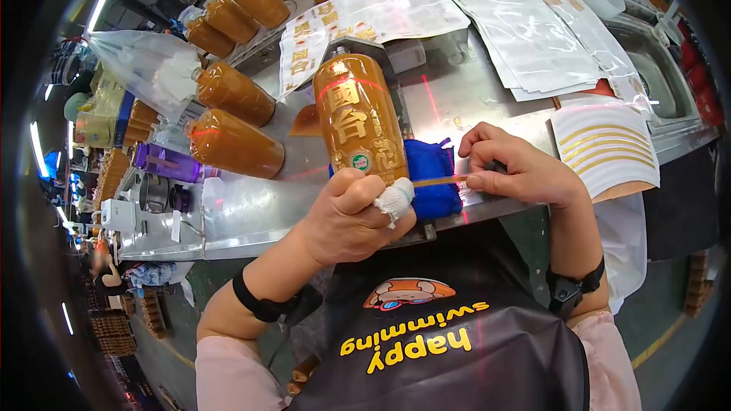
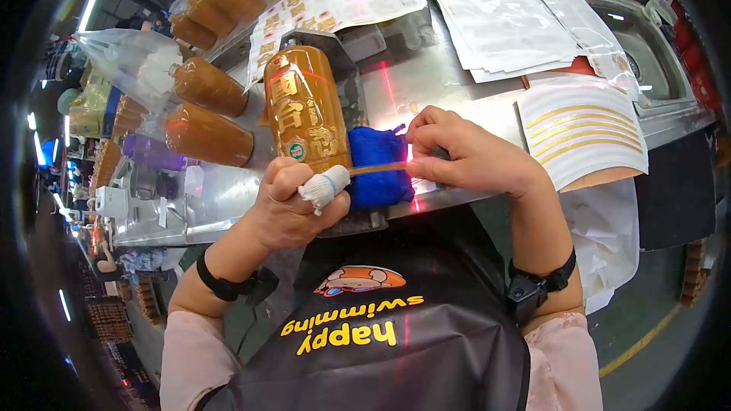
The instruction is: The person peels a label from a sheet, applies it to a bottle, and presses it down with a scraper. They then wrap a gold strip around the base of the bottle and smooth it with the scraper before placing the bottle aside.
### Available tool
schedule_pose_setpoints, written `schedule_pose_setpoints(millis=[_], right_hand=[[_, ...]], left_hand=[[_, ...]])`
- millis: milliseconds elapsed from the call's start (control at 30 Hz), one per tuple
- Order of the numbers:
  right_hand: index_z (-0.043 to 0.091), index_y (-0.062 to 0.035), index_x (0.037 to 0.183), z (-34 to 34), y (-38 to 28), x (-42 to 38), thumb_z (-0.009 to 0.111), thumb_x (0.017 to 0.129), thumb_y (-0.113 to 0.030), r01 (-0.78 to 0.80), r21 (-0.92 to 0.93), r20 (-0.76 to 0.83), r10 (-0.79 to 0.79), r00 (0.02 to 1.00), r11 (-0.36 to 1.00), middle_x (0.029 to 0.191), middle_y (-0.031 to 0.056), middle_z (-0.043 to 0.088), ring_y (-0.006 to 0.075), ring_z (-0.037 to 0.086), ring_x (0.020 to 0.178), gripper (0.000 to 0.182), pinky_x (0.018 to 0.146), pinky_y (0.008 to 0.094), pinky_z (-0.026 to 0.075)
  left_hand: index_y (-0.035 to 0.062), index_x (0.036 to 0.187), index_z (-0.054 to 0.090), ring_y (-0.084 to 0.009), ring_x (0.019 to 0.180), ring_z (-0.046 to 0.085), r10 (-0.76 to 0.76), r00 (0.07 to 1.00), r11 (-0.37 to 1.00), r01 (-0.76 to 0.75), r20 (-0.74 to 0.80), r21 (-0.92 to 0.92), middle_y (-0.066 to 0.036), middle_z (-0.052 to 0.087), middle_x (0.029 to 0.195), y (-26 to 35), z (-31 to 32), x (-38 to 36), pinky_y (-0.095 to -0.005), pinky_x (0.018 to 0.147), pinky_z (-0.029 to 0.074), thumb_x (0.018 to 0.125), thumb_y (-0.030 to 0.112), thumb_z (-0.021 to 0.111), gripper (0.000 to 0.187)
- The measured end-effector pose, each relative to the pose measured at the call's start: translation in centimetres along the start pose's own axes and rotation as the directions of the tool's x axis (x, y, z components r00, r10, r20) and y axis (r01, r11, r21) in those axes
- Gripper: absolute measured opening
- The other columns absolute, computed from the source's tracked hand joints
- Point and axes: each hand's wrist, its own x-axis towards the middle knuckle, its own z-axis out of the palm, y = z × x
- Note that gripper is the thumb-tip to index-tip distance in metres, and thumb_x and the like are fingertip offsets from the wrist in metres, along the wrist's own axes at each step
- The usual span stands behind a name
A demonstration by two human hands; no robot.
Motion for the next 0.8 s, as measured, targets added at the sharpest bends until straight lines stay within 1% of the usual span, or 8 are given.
schedule_pose_setpoints(millis=[33, 133, 167, 267, 367, 500, 700, 800], right_hand=[[0.057, -0.0052, 0.078, 0.1, 0.0, 0.0, 0.07, 0.089, -0.023, 0.01, -0.003, -0.006, -0.01, 1.0, 1.0, 0.11, 0.0089, 0.05, 0.0159, 0.046, 0.1, 0.024, 0.085, 0.0277, 0.038], [0.058, -0.0041, 0.079, 0.5, -0.3, 0.2, 0.069, 0.089, -0.022, 0.091, -0.046, -0.014, -0.091, 0.996, 0.995, 0.11, 0.0096, 0.051, 0.0178, 0.047, 0.102, 0.023, 0.086, 0.0289, 0.039], [0.058, -0.0037, 0.079, 0.5, -0.3, 0.3, 0.069, 0.089, -0.021, 0.126, -0.066, -0.014, -0.127, 0.992, 0.99, 0.111, 0.0098, 0.051, 0.0184, 0.047, 0.102, 0.023, 0.086, 0.0294, 0.04], [0.059, -0.0025, 0.081, 0.6, 0.0, 0.4, 0.068, 0.089, -0.021, 0.118, -0.008, -0.012, -0.118, 0.993, 0.993, 0.111, 0.0098, 0.051, 0.019, 0.048, 0.102, 0.022, 0.086, 0.03, 0.04], [0.06, -0.0018, 0.082, 0.1, -0.1, 0.4, 0.067, 0.089, -0.022, 0.059, -0.028, 0.011, -0.059, 0.998, 0.998, 0.111, 0.0095, 0.051, 0.0183, 0.048, 0.101, 0.022, 0.085, 0.0296, 0.04], [0.062, -0.0014, 0.083, 0.3, -0.1, 0.0, 0.067, 0.09, -0.023, 0.04, 0.003, -0.011, -0.04, 0.999, 0.999, 0.111, 0.0092, 0.051, 0.0176, 0.048, 0.1, 0.023, 0.084, 0.0291, 0.04], [0.063, -0.0012, 0.085, 0.4, 0.0, 0.4, 0.066, 0.09, -0.024, 0.041, -0.001, -0.007, -0.041, 0.999, 0.999, 0.11, 0.009, 0.052, 0.0183, 0.048, 0.102, 0.024, 0.086, 0.0294, 0.04], [0.063, -0.001, 0.087, 0.4, -0.1, 0.6, 0.066, 0.091, -0.024, 0.042, -0.009, -0.003, -0.042, 0.999, 0.999, 0.11, 0.0089, 0.052, 0.019, 0.049, 0.104, 0.023, 0.089, 0.0298, 0.04]], left_hand=[[0.0172, 0.085, 0.067, -0.0238, 0.1, 0.046, 0.003, 1.0, 1.0, -0.003, -0.008, -0.009, -0.001, 0.063, 0.115, 0.0, 0.2, -0.1, -0.0385, 0.077, 0.041, 0.058, 0.009, 0.072, 0.029], [0.015, 0.085, 0.065, -0.0266, 0.099, 0.046, -0.198, 0.973, 0.975, 0.182, -0.121, -0.126, -0.004, 0.063, 0.111, 0.8, 0.4, -2.0, -0.0398, 0.077, 0.04, 0.059, 0.007, 0.071, 0.027], [0.0146, 0.083, 0.065, -0.0272, 0.099, 0.046, -0.22, 0.968, 0.973, 0.208, -0.12, -0.102, -0.005, 0.063, 0.109, 1.1, 0.4, -2.5, -0.0399, 0.076, 0.04, 0.059, 0.007, 0.071, 0.026], [0.0136, 0.078, 0.064, -0.0284, 0.097, 0.045, -0.268, 0.953, 0.963, 0.264, -0.139, -0.052, -0.007, 0.063, 0.106, 1.6, 0.6, -3.4, -0.0397, 0.074, 0.039, 0.059, 0.007, 0.071, 0.021], [0.0126, 0.084, 0.067, -0.0235, 0.097, 0.047, -0.212, 0.97, 0.974, 0.201, -0.118, -0.1, -0.003, 0.063, 0.117, 1.0, -0.2, -2.4, -0.0379, 0.073, 0.043, 0.056, 0.011, 0.072, 0.028], [0.0172, 0.083, 0.068, -0.0222, 0.099, 0.047, -0.1, 0.993, 0.995, 0.098, -0.068, -0.03, 0.0, 0.063, 0.116, 0.2, -0.7, -1.5, -0.0358, 0.074, 0.044, 0.058, 0.013, 0.073, 0.026], [0.0202, 0.082, 0.069, -0.0191, 0.099, 0.048, -0.081, 0.996, 0.997, 0.081, -0.036, -0.011, 0.005, 0.063, 0.108, 0.3, -1.3, 0.2, -0.0332, 0.075, 0.043, 0.061, 0.014, 0.075, 0.023], [0.0227, 0.084, 0.069, -0.0216, 0.101, 0.045, 0.0, 0.999, 1.0, -0.001, 0.048, 0.01, 0.003, 0.061, 0.115, 0.0, -1.1, -0.2, -0.0349, 0.078, 0.042, 0.058, 0.015, 0.074, 0.028]])
